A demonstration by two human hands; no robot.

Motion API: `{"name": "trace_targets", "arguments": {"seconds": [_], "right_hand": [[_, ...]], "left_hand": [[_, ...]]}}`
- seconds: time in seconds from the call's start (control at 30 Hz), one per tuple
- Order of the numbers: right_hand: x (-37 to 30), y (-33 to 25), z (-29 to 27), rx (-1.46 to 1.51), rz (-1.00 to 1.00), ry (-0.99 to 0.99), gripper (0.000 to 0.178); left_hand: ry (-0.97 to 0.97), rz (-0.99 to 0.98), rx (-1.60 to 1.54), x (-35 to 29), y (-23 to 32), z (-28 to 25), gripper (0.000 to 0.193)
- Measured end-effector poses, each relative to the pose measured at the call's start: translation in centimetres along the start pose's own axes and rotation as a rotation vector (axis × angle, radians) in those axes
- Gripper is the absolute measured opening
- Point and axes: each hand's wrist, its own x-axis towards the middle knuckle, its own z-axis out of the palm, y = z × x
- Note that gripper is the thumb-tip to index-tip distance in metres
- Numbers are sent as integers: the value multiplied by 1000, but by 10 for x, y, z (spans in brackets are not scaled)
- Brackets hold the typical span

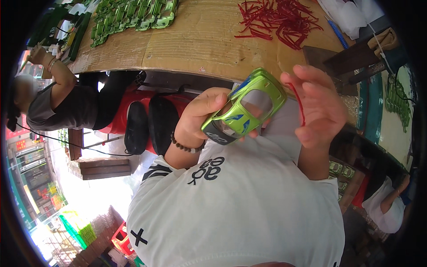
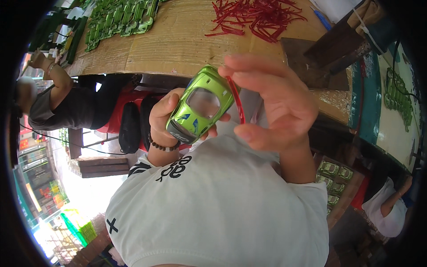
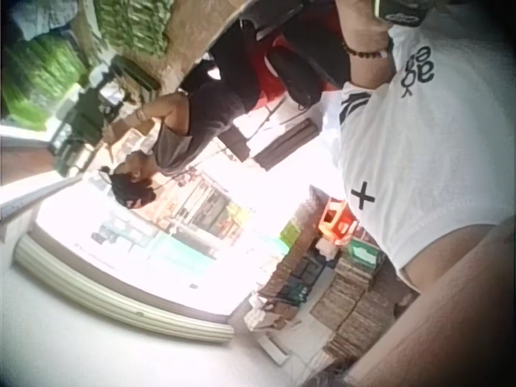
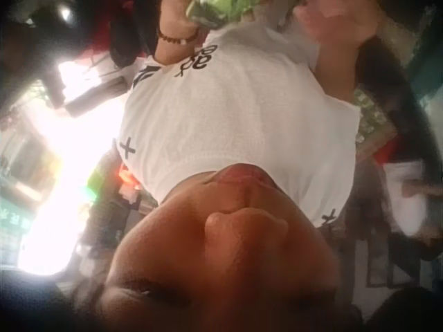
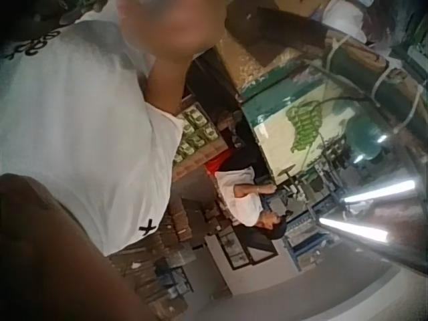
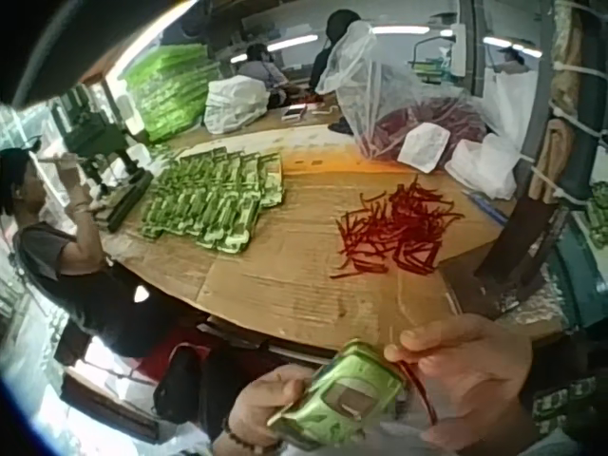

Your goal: The person repeatedly picks up green plastic car-shaped frames and red plastic strips from a wooden table. They insert the red strips into the frames by hand, then place the assembled units into a cardboard box. The process is repetitive and involves handling multiple identical units.

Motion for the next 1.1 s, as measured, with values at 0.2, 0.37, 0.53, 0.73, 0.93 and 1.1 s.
{"name": "trace_targets", "arguments": {"seconds": [0.2,0.37,0.53,0.73,0.93,1.1], "right_hand": [[2,6,-15,-41,-165,-261,37],[-5,6,-13,-109,-109,-200,34],[-3,3,-11,-121,-88,-191,31],[-15,8,-6,-20,-58,-72,30],[-2,-4,-15,-260,-136,-253,32],[-18,-20,-11,-788,-151,-182,37]], "left_hand": [[-315,-377,-518,6,-17,-18,66],[-339,-415,-760,7,-27,-20,65],[-380,-386,-659,8,-29,-24,65],[-271,-354,-560,9,-25,-15,66],[-275,-306,-471,8,-25,-14,66],[-6,-10,204,1,-9,-7,44]]}}
